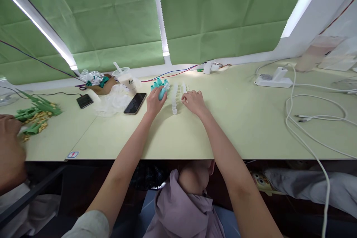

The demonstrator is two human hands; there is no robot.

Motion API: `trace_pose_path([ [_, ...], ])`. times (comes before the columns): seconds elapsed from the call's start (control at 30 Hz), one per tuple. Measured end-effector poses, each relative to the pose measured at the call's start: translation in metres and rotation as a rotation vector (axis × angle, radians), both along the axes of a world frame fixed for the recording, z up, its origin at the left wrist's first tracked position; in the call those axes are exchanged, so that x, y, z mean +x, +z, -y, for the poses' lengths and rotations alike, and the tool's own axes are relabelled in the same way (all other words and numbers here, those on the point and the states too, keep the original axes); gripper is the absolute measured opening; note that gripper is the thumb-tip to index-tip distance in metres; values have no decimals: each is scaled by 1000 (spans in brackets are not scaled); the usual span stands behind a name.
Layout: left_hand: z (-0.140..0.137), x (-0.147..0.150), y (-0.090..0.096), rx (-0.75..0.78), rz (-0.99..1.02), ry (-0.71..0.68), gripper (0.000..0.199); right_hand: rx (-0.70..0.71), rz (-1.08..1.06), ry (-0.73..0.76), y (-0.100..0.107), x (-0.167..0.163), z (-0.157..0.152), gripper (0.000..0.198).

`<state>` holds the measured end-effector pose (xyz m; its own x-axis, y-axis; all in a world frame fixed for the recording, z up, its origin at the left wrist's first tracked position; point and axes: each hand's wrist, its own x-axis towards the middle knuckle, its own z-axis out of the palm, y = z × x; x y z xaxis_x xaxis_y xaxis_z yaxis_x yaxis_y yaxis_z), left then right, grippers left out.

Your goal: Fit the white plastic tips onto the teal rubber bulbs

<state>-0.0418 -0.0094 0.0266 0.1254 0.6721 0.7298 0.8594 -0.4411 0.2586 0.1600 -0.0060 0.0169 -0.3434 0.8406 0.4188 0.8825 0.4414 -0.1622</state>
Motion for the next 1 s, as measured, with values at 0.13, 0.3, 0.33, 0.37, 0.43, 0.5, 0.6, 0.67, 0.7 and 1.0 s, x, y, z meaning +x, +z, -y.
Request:
trace_pose_path([
  [0.13,-1,-1,-1,-6,-1,-5,36,122,52,46,-7,-7,1,20],
  [0.3,-2,-2,-1,-19,-15,3,36,154,83,44,-13,-22,1,21],
  [0.33,-3,-3,-2,-18,-15,4,36,158,82,41,-13,-23,1,21],
  [0.37,-3,-3,-2,-16,-17,6,36,159,83,41,-13,-25,1,21],
  [0.43,-4,-3,-2,-16,-21,11,36,153,93,48,-13,-26,1,20],
  [0.5,-5,-4,-2,-23,-30,23,36,141,108,51,-13,-26,1,22],
  [0.6,-5,-4,-1,-40,-47,41,35,123,115,34,-13,-25,-1,22],
  [0.67,-5,-4,-1,-46,-56,46,34,112,112,27,-13,-23,-2,21],
  [0.7,-5,-4,-1,-46,-58,47,34,107,108,28,-11,-21,-2,21],
  [1.0,-7,-6,-3,-51,-54,53,37,74,111,13,-4,-6,1,17],
])
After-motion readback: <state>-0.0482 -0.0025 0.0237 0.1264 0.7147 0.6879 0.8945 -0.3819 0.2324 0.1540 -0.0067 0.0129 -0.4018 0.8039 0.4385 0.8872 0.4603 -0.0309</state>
